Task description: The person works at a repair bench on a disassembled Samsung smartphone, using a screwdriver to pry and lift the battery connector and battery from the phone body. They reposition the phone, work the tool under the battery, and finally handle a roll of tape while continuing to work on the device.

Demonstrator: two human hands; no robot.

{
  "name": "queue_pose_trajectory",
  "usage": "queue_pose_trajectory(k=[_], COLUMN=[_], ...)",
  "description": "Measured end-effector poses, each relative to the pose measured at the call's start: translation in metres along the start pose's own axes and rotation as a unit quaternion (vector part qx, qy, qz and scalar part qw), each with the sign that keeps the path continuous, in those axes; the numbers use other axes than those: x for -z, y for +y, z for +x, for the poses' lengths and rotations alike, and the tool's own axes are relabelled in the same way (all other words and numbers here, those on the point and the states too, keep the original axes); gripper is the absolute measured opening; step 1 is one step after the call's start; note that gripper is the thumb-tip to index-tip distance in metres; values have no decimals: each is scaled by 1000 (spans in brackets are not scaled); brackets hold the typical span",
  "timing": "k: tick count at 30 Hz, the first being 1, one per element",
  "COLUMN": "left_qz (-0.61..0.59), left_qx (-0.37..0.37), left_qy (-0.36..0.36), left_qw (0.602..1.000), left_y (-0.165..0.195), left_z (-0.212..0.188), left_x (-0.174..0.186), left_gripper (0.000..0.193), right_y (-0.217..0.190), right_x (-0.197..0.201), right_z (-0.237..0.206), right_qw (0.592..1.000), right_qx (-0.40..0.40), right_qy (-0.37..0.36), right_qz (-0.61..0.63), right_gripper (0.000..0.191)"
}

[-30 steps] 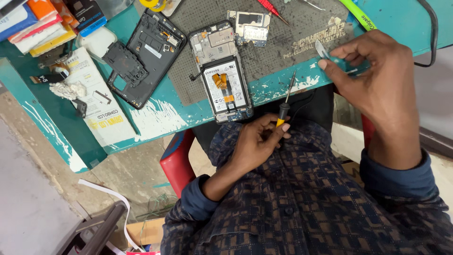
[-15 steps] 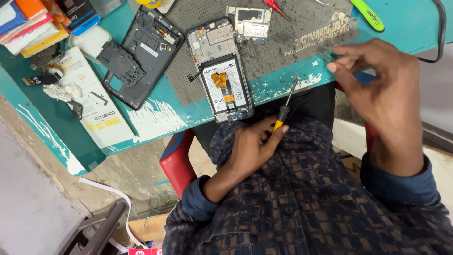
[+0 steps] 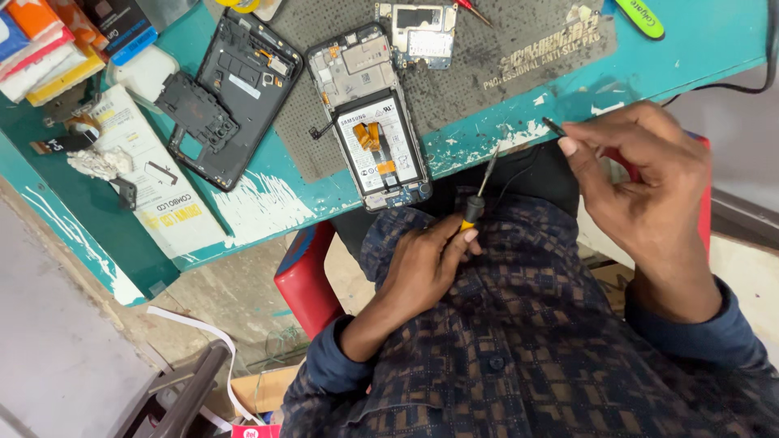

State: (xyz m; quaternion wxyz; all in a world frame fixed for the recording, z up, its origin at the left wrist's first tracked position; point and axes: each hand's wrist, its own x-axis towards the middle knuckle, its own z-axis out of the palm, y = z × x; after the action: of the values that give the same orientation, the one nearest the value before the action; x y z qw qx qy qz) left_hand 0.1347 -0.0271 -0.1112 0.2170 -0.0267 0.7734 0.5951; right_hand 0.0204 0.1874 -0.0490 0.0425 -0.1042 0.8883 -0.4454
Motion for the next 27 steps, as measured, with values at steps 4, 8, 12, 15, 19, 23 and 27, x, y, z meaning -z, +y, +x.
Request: queue_pose_trajectory(k=[4,8,12,15,19,23,27], left_qz=[8,30,45,53,52,56,50], left_qx=[29,24,7,8,15,0,-3], left_qy=[-5,0,16,15,22,28,42], left_qw=[1000,999,999,998,998,998,998], left_y=[-11,-17,-16,-15,-14,-15,-13], left_z=[-2,-4,-8,-7,-5,-4,-2], left_x=[-11,-18,-21,-21,-23,-22,-22], left_gripper=[23,23,23,24,26,23,25], right_y=[10,15,14,14,21,29,30], right_x=[-7,-13,-13,-17,-24,-22,-20], right_z=[-13,-25,-33,-35,-34,-31,-29], right_qw=[996,997,996,994,987,992,995], right_qx=[75,71,75,96,131,102,70], right_qy=[-10,3,7,2,-13,7,-27], right_qz=[-46,-27,-48,-50,-89,-79,-59], right_gripper=[18,14,19,21,26,22,21])
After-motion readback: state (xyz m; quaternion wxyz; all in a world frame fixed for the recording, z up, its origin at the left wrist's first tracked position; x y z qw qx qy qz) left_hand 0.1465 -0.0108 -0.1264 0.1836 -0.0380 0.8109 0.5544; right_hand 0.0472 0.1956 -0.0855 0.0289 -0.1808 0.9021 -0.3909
